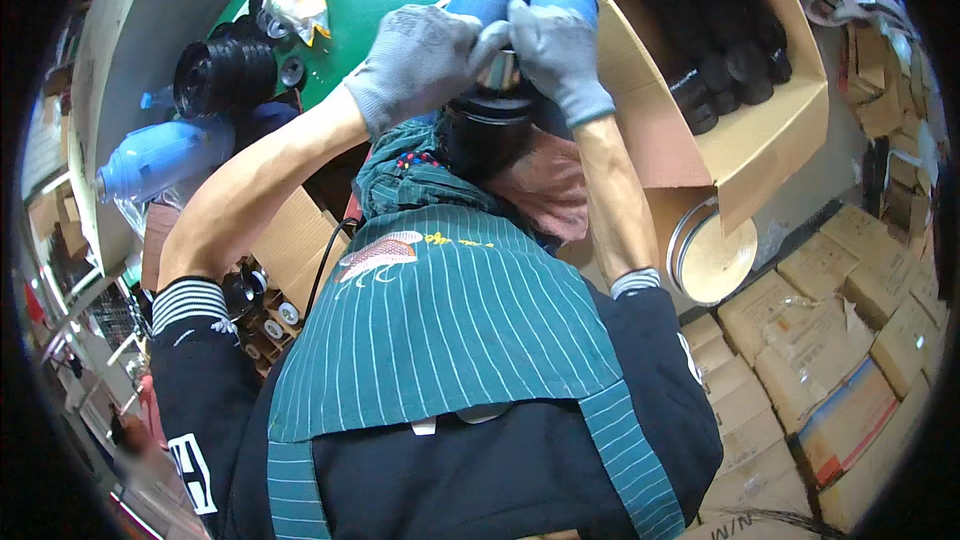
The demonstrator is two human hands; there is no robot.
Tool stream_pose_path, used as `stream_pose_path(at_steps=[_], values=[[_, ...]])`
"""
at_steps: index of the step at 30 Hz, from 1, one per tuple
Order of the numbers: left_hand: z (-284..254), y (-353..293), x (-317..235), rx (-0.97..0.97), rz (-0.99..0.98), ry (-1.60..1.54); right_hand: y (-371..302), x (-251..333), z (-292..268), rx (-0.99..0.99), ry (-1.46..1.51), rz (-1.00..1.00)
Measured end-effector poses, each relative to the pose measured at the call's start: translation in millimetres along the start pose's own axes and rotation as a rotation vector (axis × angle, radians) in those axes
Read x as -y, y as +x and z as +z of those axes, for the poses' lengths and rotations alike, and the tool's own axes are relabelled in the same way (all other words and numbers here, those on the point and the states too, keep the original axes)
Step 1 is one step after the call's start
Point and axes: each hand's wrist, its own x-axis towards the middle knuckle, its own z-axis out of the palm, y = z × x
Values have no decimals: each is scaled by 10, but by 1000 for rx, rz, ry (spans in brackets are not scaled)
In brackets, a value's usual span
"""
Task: The person repeatedly picks up black kettle bodies and circular lids, wipes the rims with a cloth, and uses a metal rod to press the lids onto the kettle bodies. The person handles the items one at a time and places the assembled units on the table.
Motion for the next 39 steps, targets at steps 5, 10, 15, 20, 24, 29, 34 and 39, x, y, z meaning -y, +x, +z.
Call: stream_pose_path(at_steps=[5, 10, 15, 20, 24, 29, 34, 39], values=[[124, 39, 541, -11, 147, -376, -37, 496, -460, 44, -285, 160], [397, 261, 885, -43, 357, -412, 5, 1055, -792, 315, -478, 341], [548, 395, 963, -149, 523, -333, 1, 1071, -849, 334, -528, 337], [210, 224, 867, -28, 314, -341, 63, 892, -974, 396, -385, 193], [349, -145, 1092, -247, -128, -563, -379, 872, -952, -147, 36, 232], [841, -469, 1790, -240, -797, -680, -534, 1110, -756, 243, 352, 592], [1071, -441, 2126, -163, -863, -34, -490, 1063, -753, 150, 523, 646], [958, -434, 2023, -90, -744, 24, -456, 1021, -820, 140, 493, 515]])
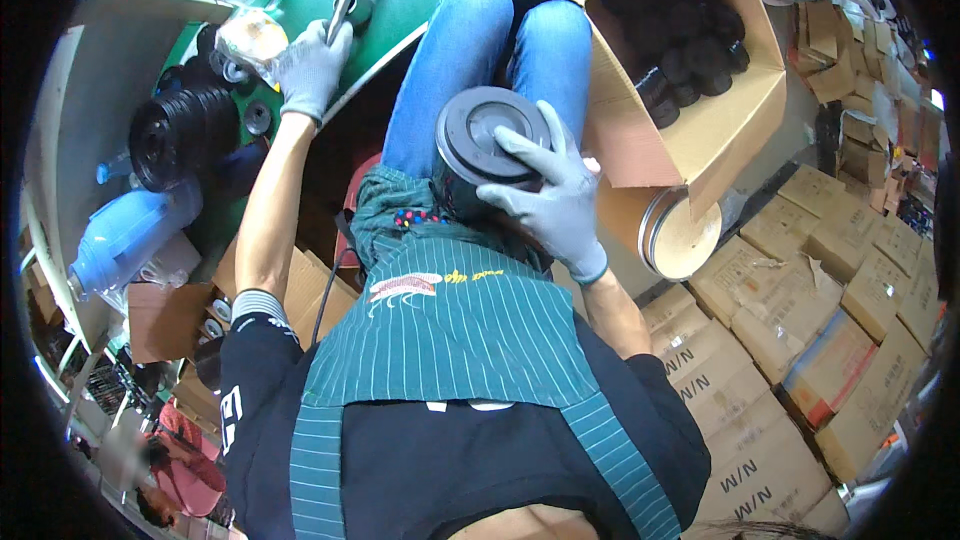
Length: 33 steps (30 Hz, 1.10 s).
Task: The person repeatedly picks up black kettle bodies and circular lids, wipes the rims with a cloth, and uses a metal rod to press the lids onto the kettle bodies. The person handles the items one at a time and places the assembled units on the table.
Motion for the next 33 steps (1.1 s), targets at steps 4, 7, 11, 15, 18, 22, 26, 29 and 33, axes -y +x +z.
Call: stream_pose_path(at_steps=[4, 7, 11, 15, 18, 22, 26, 29, 33], values=[[-509, -363, -75, -323, 459, -110, 221, 99, -375, -158, 258, 156], [-643, -717, -134, -323, 870, -382, 508, -234, -600, -298, 688, 251], [-479, -813, -578, -188, 688, -903, 1170, -518, -104, -181, 1197, 376], [-802, -265, -643, -303, 487, -686, 1995, -316, 75, 77, 1358, 577], [-1324, 634, -904, -451, 412, -341, 2092, -749, 268, 267, 1489, 435], [-1194, 2335, -899, -606, 387, -333, 1920, -1274, 176, 417, 1654, 655], [-838, 3772, -921, -500, 250, -134, 1757, -1489, 258, 479, 1757, 455], [-736, 4302, -1256, -455, 142, -124, 1855, -1393, 265, 429, 1740, 491], [-747, 4704, -1240, -300, 119, 29, 1945, -1384, 215, 465, 1667, 540]])
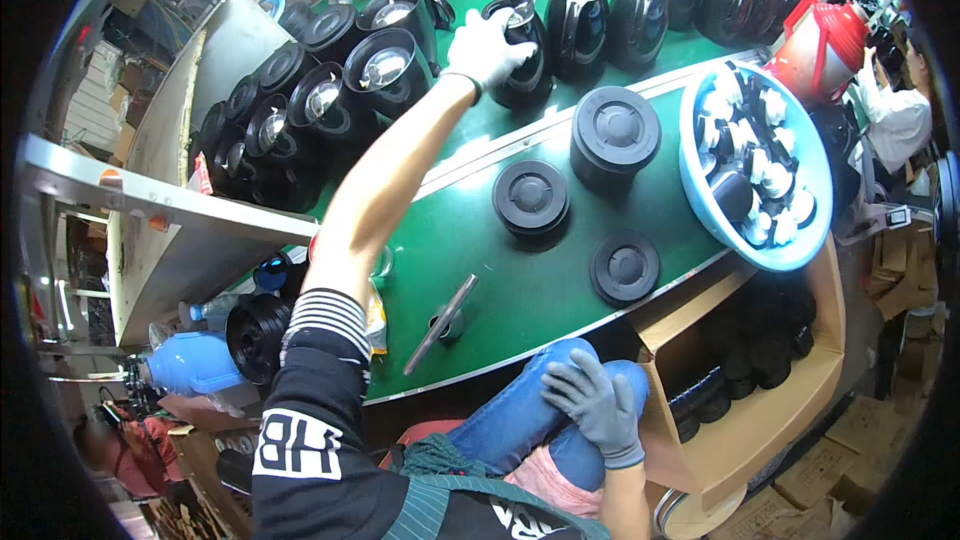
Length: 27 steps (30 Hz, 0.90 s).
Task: The person repeatedly picks up black kettle bodies and circular lids, wipes the rims with a cloth, and uses a metal rod to press the lids onto the kettle bodies. The person handles the items one at a time and places the assembled units on the table.
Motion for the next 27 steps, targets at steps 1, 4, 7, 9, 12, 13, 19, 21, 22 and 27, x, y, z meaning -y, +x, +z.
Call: stream_pose_path(at_steps=[1, 4, 7, 9, 12, 13, 19, 21, 22, 27], values=[[-6, 80, -20, -4, 32, 34, -11, 7, 11, -12, -11, 3], [-282, 497, 265, -233, 256, 3, -11, 38, 52, -45, 16, 38], [-390, 1149, 1015, -153, 45, 177, 4, 54, 15, -23, 152, 67], [-362, 1547, 1639, -83, -130, 425, 18, 93, -9, -43, 193, 90], [-154, 1979, 1500, 33, -289, 492, 48, 55, -3, -113, 259, 37], [-138, 2022, 1506, 83, -348, 498, 46, 25, -35, -138, 291, 27], [125, 2377, 1944, 128, -226, 471, 9, -107, -160, -67, 345, 54], [232, 2323, 1782, 17, -128, 469, 24, -102, -114, -75, 313, 38], [238, 2301, 1669, 9, -110, 460, 36, -109, -106, -88, 297, 36], [-37, 2010, 1640, -285, 93, 276, 81, 79, 103, -153, 204, 49]])
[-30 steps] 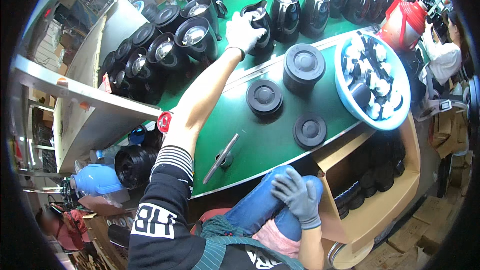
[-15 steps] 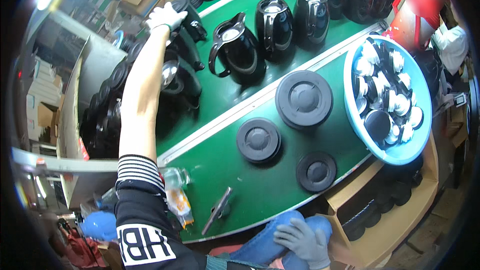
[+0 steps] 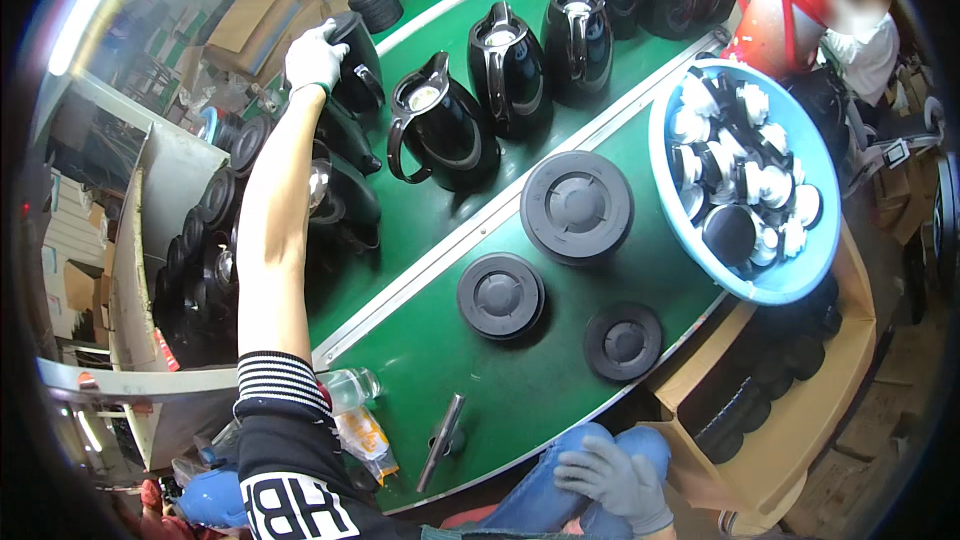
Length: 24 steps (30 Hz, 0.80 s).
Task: The person repeatedly picks up black kettle bodies and circular lids, wipes the rims with a cloth, and uses a metal rod to press the lids onto the kettle bodies. The person handles the items one at a time and places the assembled units on the table.
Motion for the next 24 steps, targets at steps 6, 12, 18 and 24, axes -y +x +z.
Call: stream_pose_path(at_steps=[6, 12, 18, 24], values=[[-1539, -23, -518, -431, 209, -220, 64, 25, 277, 7, -431, -128], [-3946, -1323, -1296, -401, 357, -291, 680, 351, 1780, -87, -1618, -1249], [-5304, -3246, -1901, -279, 514, -266, 164, -26, 2095, -146, -1406, -1570], [-5189, -4276, -1898, 298, 676, -835, -1213, -710, 391, -6, -785, -985]])
